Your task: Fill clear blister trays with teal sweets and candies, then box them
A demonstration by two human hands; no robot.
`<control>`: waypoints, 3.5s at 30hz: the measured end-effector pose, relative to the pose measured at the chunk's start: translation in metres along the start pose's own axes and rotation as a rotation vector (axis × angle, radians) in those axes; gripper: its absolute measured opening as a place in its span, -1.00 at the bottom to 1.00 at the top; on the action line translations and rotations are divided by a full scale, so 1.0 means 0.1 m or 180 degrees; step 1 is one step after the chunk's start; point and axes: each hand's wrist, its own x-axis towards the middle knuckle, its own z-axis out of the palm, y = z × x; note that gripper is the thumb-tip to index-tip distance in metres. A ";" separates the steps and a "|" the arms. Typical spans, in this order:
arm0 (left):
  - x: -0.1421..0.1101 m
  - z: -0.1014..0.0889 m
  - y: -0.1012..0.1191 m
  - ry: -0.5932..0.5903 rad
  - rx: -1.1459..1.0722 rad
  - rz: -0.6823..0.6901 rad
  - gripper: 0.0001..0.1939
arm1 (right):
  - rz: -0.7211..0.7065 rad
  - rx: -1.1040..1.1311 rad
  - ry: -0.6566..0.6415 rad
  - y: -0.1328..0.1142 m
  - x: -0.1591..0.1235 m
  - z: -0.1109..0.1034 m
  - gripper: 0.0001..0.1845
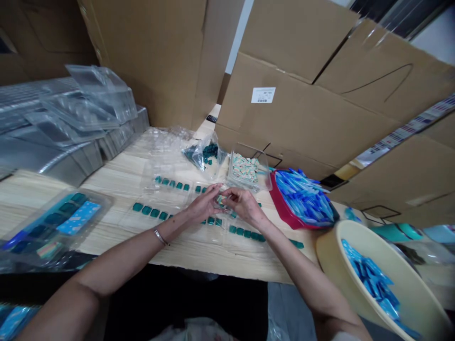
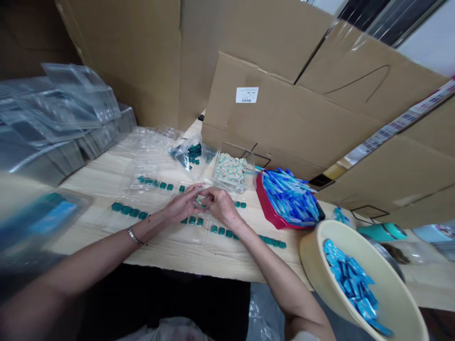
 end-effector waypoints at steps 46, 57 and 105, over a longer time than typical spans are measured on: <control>0.00 0.03 0.03 0.0305 0.0498 -0.0423 -0.70 | 0.1877 -0.2957 0.1057 1.67 -0.08 -1.61 -0.68; -0.02 0.06 0.03 0.0055 0.0441 -0.0427 -0.71 | 0.1187 -0.2644 0.1637 1.65 -0.45 -1.53 -0.68; -0.02 0.02 0.03 0.0145 0.0934 -0.0571 -0.61 | 0.0218 -0.1539 0.1739 0.61 -1.14 -1.01 -0.73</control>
